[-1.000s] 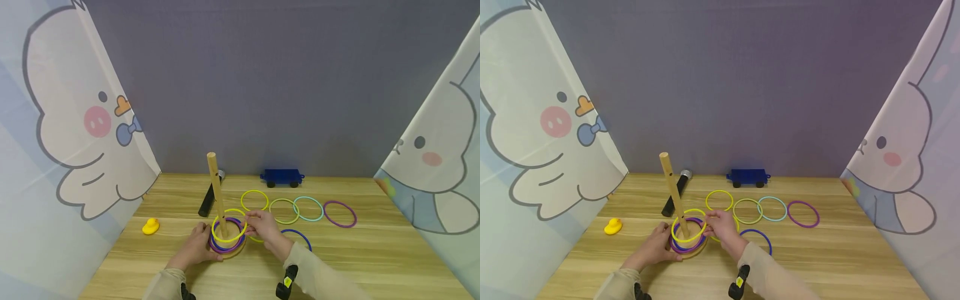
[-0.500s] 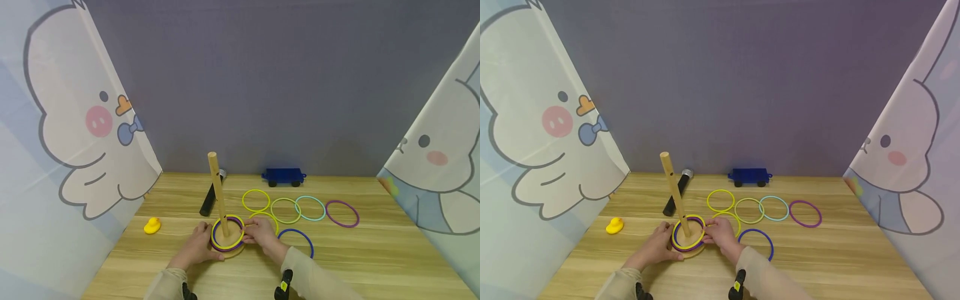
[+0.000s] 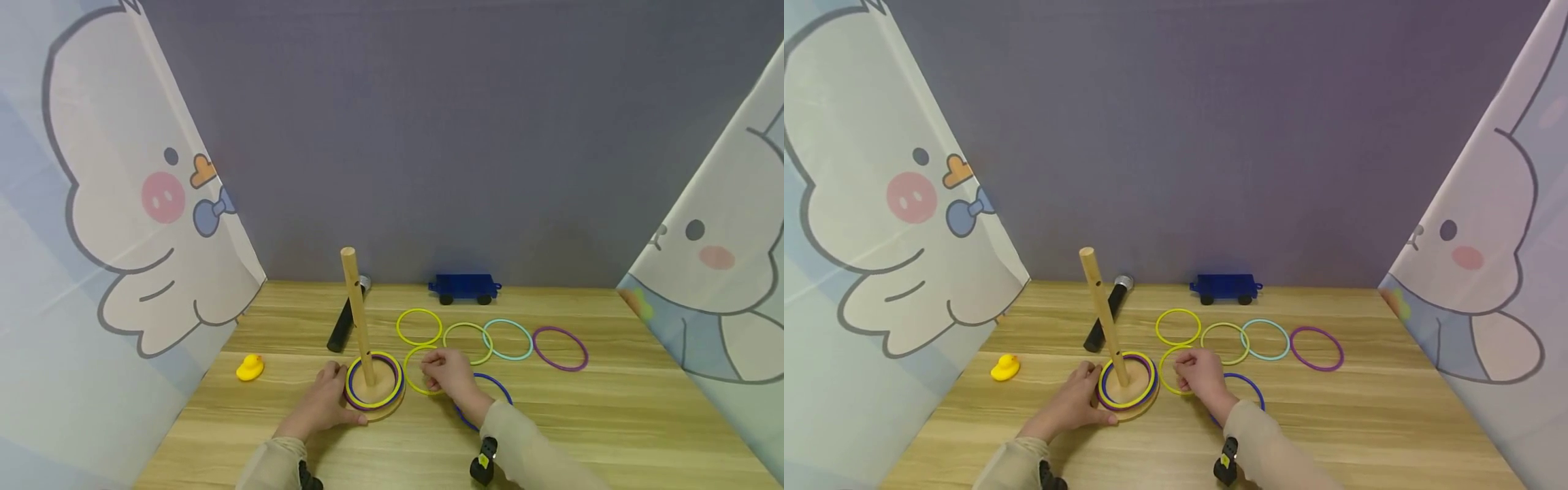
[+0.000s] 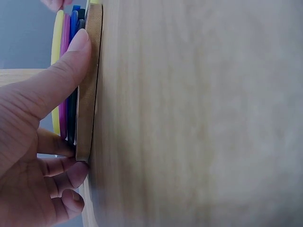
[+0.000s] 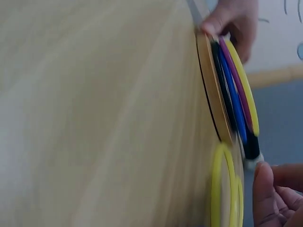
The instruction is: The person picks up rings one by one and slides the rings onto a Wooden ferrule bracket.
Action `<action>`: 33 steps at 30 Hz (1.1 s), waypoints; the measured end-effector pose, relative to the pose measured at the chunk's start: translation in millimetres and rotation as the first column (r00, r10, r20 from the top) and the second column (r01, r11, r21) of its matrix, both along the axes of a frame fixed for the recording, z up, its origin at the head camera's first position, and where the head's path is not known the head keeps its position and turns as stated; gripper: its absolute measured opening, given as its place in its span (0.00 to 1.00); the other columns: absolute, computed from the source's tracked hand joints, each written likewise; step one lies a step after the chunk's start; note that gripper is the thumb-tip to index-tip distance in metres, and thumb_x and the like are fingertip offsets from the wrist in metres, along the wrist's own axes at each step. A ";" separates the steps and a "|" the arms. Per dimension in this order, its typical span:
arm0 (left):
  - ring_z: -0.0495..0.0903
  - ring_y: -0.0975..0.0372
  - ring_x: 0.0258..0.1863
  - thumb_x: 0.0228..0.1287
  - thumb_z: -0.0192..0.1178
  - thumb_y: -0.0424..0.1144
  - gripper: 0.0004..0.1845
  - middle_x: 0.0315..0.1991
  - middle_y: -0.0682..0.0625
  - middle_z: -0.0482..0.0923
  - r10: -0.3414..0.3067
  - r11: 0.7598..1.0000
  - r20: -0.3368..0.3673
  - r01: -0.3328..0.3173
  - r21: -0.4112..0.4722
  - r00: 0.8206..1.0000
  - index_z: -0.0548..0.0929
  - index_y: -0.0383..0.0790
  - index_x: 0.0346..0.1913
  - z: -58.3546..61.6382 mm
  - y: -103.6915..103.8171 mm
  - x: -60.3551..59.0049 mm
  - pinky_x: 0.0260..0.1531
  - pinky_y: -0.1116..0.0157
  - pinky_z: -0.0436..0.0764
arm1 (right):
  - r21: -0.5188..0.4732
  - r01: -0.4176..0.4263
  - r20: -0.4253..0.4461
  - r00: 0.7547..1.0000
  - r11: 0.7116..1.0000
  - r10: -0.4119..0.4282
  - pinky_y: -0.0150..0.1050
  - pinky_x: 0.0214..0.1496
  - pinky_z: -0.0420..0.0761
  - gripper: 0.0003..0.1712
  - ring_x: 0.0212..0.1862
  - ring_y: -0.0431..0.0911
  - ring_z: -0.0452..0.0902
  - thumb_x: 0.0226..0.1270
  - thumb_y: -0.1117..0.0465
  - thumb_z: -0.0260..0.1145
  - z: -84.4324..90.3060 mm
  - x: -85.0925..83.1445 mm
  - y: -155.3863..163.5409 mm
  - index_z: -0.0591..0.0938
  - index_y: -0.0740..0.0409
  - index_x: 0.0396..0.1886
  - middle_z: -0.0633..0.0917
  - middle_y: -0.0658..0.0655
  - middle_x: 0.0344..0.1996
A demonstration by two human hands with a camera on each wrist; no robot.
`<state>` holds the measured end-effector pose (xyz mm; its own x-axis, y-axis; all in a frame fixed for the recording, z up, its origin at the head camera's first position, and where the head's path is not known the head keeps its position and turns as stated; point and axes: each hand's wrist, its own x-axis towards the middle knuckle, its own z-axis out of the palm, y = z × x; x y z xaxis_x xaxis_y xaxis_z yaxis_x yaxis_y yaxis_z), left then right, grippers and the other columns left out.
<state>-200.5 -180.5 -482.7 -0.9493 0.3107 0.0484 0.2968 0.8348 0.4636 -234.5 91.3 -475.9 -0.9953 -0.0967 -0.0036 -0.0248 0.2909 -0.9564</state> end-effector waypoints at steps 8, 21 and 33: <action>0.68 0.44 0.56 0.34 0.78 0.63 0.61 0.55 0.38 0.65 0.003 1.000 0.000 -0.003 0.003 1.000 0.68 0.22 0.65 1.5 0.4 0.3 0.54 0.45 0.73 | 0.234 0.131 -0.066 0.991 0.963 -0.119 0.38 0.19 0.78 0.03 0.17 0.48 0.77 0.59 0.70 0.69 0.1 -11.8 33.0 0.83 0.65 0.27 0.81 0.57 0.17; 0.69 0.44 0.55 0.33 0.78 0.63 0.61 0.54 0.38 0.66 -0.004 1.000 -0.004 0.004 0.003 1.000 0.67 0.22 0.66 2.1 0.6 0.2 0.54 0.46 0.73 | 0.550 0.145 -0.191 0.981 0.823 -0.045 0.35 0.23 0.69 0.14 0.19 0.41 0.68 0.48 0.67 0.75 -0.4 -14.8 45.8 0.77 0.55 0.15 0.75 0.47 0.14; 0.68 0.43 0.55 0.34 0.77 0.63 0.62 0.55 0.37 0.65 0.000 1.000 0.007 0.000 0.012 1.000 0.66 0.21 0.66 -0.3 0.7 1.6 0.55 0.45 0.72 | 0.638 0.147 -0.155 0.986 0.756 -0.061 0.37 0.23 0.70 0.16 0.19 0.43 0.68 0.47 0.66 0.74 -3.7 -15.5 43.4 0.76 0.53 0.12 0.75 0.48 0.14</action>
